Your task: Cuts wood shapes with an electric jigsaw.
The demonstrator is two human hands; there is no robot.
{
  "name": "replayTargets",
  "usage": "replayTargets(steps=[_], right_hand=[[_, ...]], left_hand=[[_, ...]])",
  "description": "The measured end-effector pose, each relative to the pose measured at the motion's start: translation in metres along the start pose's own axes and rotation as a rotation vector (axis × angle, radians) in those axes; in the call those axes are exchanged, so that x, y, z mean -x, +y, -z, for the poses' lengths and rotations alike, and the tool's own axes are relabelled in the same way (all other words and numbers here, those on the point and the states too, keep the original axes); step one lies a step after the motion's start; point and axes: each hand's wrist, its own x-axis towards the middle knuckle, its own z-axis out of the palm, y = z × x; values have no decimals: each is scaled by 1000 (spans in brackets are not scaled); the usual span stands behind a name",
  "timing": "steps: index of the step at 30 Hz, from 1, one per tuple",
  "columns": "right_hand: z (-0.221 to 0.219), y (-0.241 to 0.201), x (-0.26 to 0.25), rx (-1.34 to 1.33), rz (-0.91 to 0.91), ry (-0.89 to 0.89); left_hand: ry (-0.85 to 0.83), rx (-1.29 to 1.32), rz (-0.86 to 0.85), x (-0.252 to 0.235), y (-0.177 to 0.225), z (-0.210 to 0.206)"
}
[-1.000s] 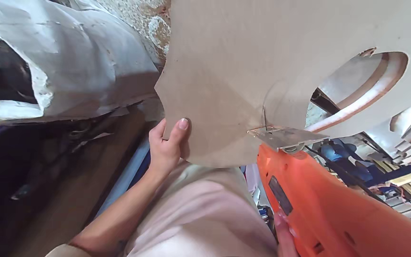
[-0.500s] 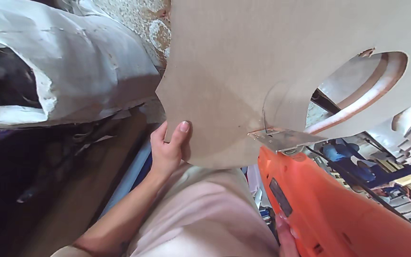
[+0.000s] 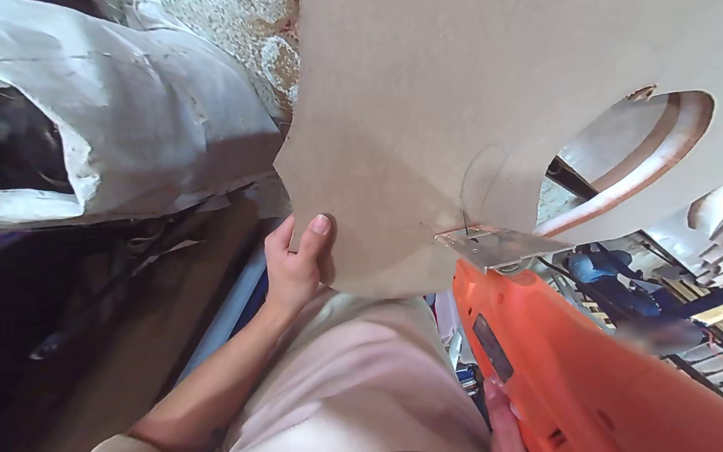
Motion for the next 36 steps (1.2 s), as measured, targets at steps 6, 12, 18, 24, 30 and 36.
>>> replayTargets(steps=[6, 12, 18, 24, 30, 36], right_hand=[[1, 0, 2, -36, -29, 11], [5, -6, -6, -19, -22, -30], [4, -7, -6, 0, -5, -10], [4, -3, -6, -12, 34, -32], [2, -2, -5, -61, 51, -24], [1, -2, -5, -76, 28, -14]], left_hand=[[-16, 1, -12, -1, 0, 0], [-15, -12, -14, -1, -1, 2], [-18, -23, -28, -2, -3, 3], [-34, -20, -33, -3, -3, 4], [-39, -8, -35, -3, -3, 4], [-33, -4, -33, -3, -2, 4]])
